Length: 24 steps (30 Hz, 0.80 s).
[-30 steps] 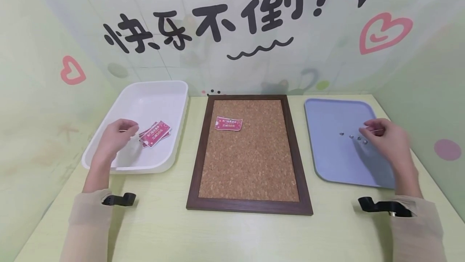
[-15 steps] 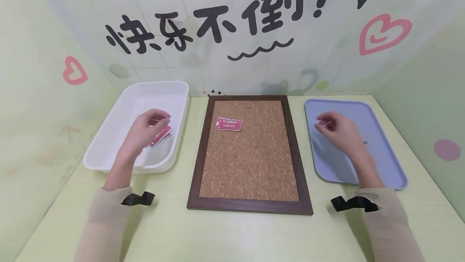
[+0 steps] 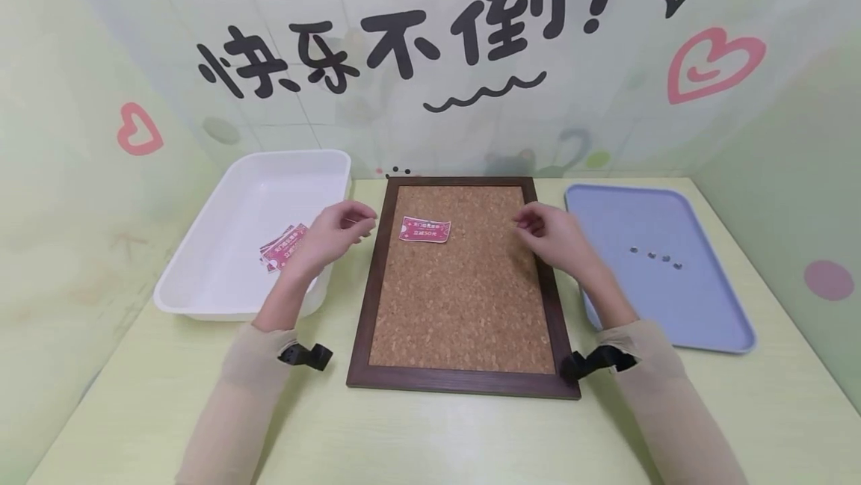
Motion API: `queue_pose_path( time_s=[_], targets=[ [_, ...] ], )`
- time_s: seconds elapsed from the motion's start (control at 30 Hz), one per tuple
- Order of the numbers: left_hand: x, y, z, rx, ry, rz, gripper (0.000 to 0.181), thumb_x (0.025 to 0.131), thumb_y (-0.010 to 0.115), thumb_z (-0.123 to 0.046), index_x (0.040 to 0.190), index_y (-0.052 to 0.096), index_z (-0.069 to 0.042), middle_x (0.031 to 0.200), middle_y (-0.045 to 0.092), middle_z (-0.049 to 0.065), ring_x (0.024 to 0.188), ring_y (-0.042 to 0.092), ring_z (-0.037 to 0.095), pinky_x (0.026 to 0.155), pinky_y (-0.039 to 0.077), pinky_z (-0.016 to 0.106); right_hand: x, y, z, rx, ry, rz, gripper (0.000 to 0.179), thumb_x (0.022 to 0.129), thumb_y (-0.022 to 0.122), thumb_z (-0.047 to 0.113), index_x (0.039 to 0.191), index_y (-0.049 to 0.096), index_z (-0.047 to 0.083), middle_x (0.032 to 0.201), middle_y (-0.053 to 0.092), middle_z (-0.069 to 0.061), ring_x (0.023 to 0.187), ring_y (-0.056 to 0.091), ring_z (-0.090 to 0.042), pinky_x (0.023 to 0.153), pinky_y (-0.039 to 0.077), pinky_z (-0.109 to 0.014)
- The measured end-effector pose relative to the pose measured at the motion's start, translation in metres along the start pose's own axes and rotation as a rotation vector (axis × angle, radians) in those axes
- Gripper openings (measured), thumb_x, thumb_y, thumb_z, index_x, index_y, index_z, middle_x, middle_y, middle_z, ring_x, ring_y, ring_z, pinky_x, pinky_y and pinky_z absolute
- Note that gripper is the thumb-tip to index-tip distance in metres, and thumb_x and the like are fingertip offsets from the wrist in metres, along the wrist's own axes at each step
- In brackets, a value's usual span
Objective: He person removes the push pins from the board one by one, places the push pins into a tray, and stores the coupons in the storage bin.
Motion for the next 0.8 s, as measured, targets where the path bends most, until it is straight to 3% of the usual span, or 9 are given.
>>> queue_pose_path(
  time_s=[0.27, 0.53, 0.8],
  targets=[
    [0.022, 0.026, 0.010, -0.005, -0.053, 0.044, 0.024, 0.100, 0.060, -0.011, 0.118, 0.063, 0.004, 0.109, 0.065, 0.018, 0.096, 0.063, 0.028, 0.081, 0.053, 0.035, 0.026, 0.034, 0.022, 0.037, -0.007, 0.065, 0.016, 0.095, 0.065, 0.001, 0.109, 0.068, -0.008, 0.101, 0.071, -0.019, 0.091, 0.068, -0.030, 0.081, 0.056, -0.041],
    [0.037, 0.043, 0.021, 0.041, -0.156, 0.044, 0.027, 0.100, 0.061, -0.015, 0.120, 0.061, 0.003, 0.110, 0.064, 0.017, 0.092, 0.062, 0.025, 0.079, 0.052, 0.033, 0.048, 0.069, 0.047, 0.068, -0.022, 0.129, 0.015, 0.095, 0.067, 0.004, 0.108, 0.070, -0.004, 0.099, 0.071, -0.015, 0.091, 0.067, -0.027, 0.082, 0.056, -0.042],
    [0.051, 0.053, 0.028, 0.068, -0.225, 0.047, 0.029, 0.098, 0.059, -0.011, 0.122, 0.058, 0.005, 0.110, 0.063, 0.018, 0.091, 0.059, 0.024, 0.077, 0.050, 0.031, 0.073, 0.100, 0.043, 0.085, 0.031, 0.179, 0.019, 0.094, 0.068, 0.005, 0.111, 0.070, -0.002, 0.100, 0.071, -0.014, 0.092, 0.067, -0.025, 0.083, 0.056, -0.038]
  ],
)
Point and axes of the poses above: each hand's wrist, its own x-axis towards the middle knuckle, its own y-axis out of the palm, z = x × y, the point moved 7 cm from there along x, towards the middle knuckle
